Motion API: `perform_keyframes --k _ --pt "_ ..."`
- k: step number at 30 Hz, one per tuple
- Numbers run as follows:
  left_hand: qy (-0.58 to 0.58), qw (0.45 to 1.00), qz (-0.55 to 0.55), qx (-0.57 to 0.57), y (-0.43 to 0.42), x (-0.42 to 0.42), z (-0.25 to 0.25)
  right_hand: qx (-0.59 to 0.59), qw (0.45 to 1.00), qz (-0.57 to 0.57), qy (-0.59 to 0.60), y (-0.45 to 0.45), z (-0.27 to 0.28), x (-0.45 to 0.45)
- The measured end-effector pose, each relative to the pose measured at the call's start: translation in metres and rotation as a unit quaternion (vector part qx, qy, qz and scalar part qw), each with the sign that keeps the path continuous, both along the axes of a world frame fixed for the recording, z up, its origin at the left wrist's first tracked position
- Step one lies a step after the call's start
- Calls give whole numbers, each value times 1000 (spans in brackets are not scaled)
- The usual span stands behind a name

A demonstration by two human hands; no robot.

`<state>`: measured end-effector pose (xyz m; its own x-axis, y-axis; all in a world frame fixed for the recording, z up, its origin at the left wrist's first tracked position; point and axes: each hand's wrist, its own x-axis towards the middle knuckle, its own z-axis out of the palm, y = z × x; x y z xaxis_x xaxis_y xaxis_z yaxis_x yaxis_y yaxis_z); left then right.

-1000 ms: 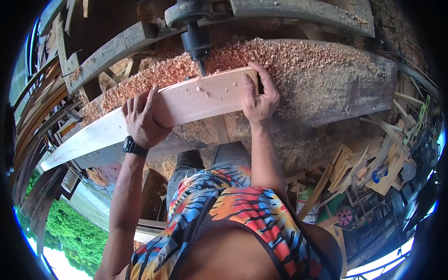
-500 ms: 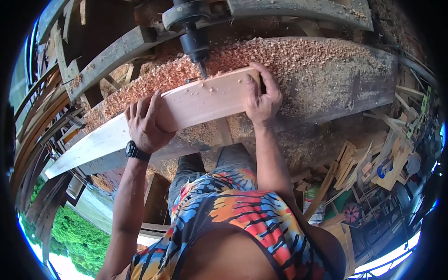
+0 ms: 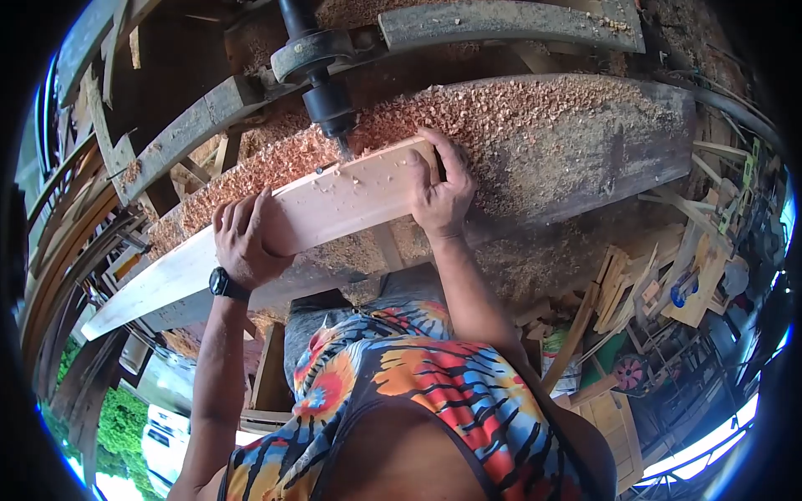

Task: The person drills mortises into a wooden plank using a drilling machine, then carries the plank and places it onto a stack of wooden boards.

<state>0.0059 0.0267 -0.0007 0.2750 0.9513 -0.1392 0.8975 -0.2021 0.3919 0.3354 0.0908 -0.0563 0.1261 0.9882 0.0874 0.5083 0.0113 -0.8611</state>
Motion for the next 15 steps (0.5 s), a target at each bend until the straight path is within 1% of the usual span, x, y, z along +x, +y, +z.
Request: perform_keyframes --k 2,4,5,8,9,15 --pt "-5 1000 5 5 -2 0 -3 -4 1000 -1 8 0 -3 0" --pt "-17 1000 14 -8 -6 0 -5 -18 1000 -5 14 -1 10 -3" --pt "-7 1000 -5 12 -6 2 -1 -11 1000 -2 4 -4 8 -1" --pt "-16 1000 -18 2 -14 -1 -1 14 1000 -4 -12 -21 -4 5" --pt "-13 1000 -20 -8 -17 -4 -1 5 999 2 -32 -22 -2 6" --pt "-29 999 -20 -16 -8 -4 1 12 999 -20 -28 -15 -1 -1"
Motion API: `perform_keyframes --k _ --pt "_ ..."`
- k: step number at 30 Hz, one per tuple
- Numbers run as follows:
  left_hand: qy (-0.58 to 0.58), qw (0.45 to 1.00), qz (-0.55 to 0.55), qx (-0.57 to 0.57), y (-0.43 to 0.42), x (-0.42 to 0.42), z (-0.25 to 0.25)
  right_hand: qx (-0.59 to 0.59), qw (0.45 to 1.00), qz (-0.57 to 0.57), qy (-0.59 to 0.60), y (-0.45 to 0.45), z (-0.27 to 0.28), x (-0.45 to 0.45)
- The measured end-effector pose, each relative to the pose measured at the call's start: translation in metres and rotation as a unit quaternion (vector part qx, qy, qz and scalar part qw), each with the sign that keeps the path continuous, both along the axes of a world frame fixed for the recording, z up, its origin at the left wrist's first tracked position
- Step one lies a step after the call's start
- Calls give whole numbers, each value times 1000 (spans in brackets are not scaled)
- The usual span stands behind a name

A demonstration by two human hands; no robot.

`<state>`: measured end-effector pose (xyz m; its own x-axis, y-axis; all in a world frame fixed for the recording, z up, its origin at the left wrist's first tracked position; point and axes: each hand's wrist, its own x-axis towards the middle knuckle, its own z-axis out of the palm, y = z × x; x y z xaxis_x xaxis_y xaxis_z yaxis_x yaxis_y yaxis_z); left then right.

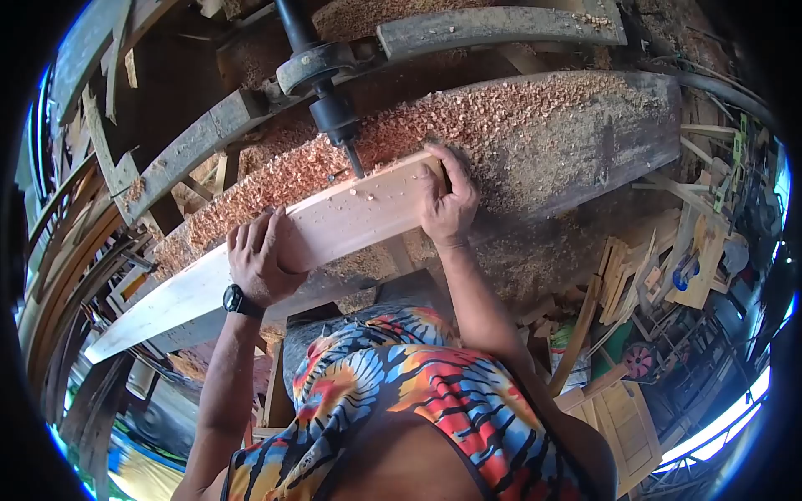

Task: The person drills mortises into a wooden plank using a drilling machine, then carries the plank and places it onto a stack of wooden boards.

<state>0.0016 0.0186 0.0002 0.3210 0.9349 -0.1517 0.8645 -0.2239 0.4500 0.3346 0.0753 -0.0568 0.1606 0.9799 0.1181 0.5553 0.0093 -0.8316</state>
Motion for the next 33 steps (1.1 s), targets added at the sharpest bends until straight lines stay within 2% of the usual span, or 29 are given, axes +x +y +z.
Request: perform_keyframes --k 5,6,15,26,29,33 --pt "-1 1000 17 13 10 3 3 -11 999 2 44 14 -1 -4" --pt "-16 999 28 21 7 3 -1 -23 1000 8 19 13 3 -2" --pt "-14 1000 6 -12 -42 11 1 -37 998 -17 36 -63 2 17" --pt "-2 1000 8 -8 -34 4 -1 -33 999 -7 36 -46 6 9" --pt "1 1000 14 -6 -21 0 -1 -21 1000 5 2 -27 2 6" --pt "2 1000 25 0 3 -6 -2 -10 1000 4 16 14 -1 -7"
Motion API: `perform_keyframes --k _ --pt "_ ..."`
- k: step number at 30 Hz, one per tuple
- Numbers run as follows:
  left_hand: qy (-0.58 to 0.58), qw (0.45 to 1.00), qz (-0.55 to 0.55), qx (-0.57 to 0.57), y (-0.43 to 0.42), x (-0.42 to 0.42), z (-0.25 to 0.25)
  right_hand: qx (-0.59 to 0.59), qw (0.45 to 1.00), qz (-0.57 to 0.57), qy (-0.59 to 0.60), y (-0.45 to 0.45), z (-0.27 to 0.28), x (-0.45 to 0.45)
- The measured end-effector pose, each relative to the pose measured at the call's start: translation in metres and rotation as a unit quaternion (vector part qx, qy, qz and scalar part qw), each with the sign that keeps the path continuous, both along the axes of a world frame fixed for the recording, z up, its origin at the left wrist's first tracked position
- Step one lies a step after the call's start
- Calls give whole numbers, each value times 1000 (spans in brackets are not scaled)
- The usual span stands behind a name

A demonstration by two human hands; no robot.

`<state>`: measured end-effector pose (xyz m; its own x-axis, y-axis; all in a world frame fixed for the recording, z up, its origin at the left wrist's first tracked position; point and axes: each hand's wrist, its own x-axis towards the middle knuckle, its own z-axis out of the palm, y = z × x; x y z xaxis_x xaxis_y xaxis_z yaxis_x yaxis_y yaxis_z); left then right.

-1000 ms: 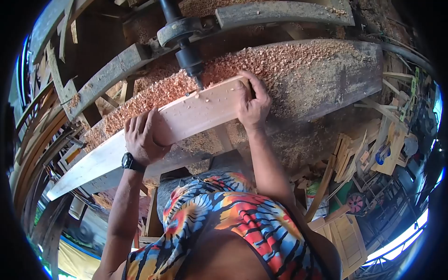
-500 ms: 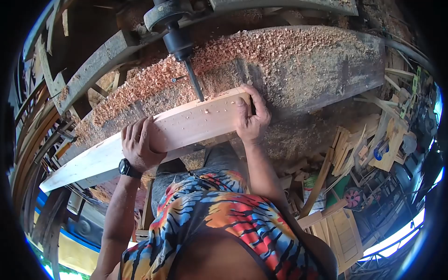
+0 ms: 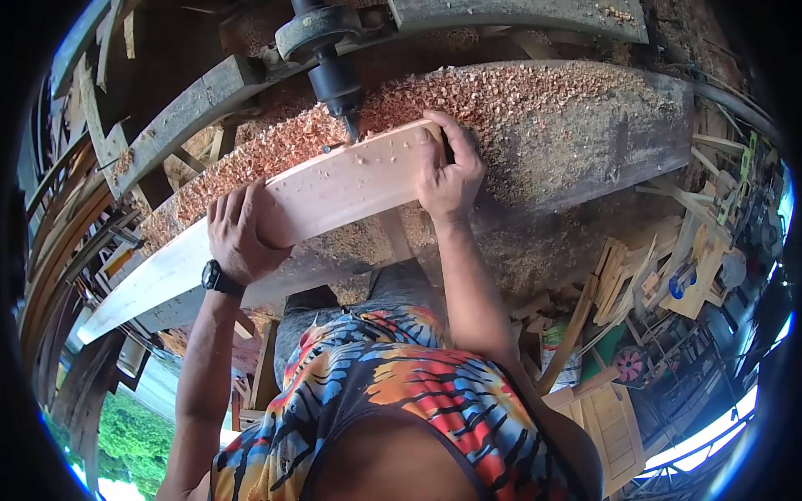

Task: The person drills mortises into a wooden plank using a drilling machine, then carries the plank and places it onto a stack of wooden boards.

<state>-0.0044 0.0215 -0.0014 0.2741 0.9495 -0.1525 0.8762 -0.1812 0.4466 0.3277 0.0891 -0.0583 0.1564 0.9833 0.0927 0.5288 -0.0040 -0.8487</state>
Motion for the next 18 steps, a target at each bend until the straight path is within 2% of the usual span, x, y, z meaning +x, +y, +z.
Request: perform_keyframes --k 6,11,17,18 --pt "-8 999 -8 34 -11 3 -1 5 1000 -4 3 -21 5 5" --pt "-7 1000 -20 4 -33 6 1 -9 999 -30 13 -55 4 8" --pt "10 1000 -10 -1 -2 -3 0 9 999 3 -45 -5 1 -1" --pt "12 1000 -12 4 -1 -3 0 21 1000 1 -23 -4 -1 -2"
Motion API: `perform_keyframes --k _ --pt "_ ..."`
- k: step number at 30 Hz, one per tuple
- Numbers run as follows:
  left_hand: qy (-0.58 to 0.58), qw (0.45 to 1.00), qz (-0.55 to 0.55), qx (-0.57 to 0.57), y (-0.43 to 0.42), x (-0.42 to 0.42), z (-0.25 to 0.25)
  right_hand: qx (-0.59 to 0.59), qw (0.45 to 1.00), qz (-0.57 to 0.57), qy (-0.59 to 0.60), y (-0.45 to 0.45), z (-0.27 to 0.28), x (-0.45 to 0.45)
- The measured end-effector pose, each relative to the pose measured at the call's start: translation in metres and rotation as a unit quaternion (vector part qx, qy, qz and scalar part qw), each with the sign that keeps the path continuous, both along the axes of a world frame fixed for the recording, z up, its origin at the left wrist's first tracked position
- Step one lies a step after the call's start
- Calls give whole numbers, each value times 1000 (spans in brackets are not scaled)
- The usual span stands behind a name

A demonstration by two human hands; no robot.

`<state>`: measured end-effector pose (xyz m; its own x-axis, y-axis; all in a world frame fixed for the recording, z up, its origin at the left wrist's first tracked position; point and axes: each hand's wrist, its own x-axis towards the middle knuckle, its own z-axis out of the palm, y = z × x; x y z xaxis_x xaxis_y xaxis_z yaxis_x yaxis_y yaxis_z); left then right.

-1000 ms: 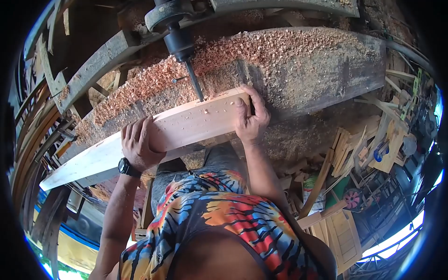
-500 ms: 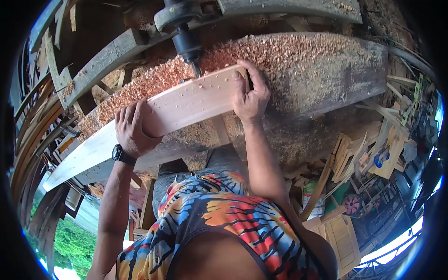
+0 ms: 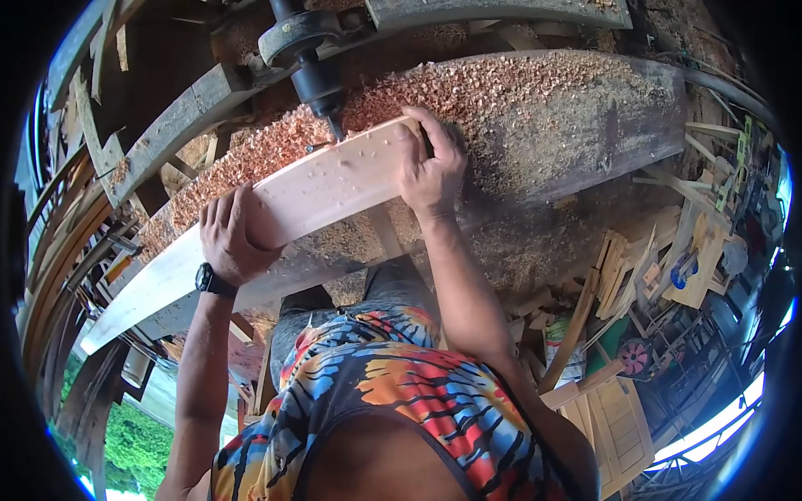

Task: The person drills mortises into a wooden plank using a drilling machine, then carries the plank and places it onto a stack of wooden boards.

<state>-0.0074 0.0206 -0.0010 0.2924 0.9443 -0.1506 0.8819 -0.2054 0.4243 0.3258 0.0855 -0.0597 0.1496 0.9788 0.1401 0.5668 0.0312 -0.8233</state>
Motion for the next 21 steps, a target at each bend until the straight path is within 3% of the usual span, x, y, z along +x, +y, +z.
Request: perform_keyframes --k 2,11,17,21 --pt "7 1000 -2 11 1 1 0 23 999 -2 48 2 -7 -3" --pt "-18 1000 -23 0 -36 7 0 -44 997 -46 32 -58 6 7" --pt "8 1000 2 6 -5 1 1 -2 999 2 -34 -10 -2 1" --pt "12 1000 -4 18 -3 2 3 18 1000 -9 22 -4 -5 -5"
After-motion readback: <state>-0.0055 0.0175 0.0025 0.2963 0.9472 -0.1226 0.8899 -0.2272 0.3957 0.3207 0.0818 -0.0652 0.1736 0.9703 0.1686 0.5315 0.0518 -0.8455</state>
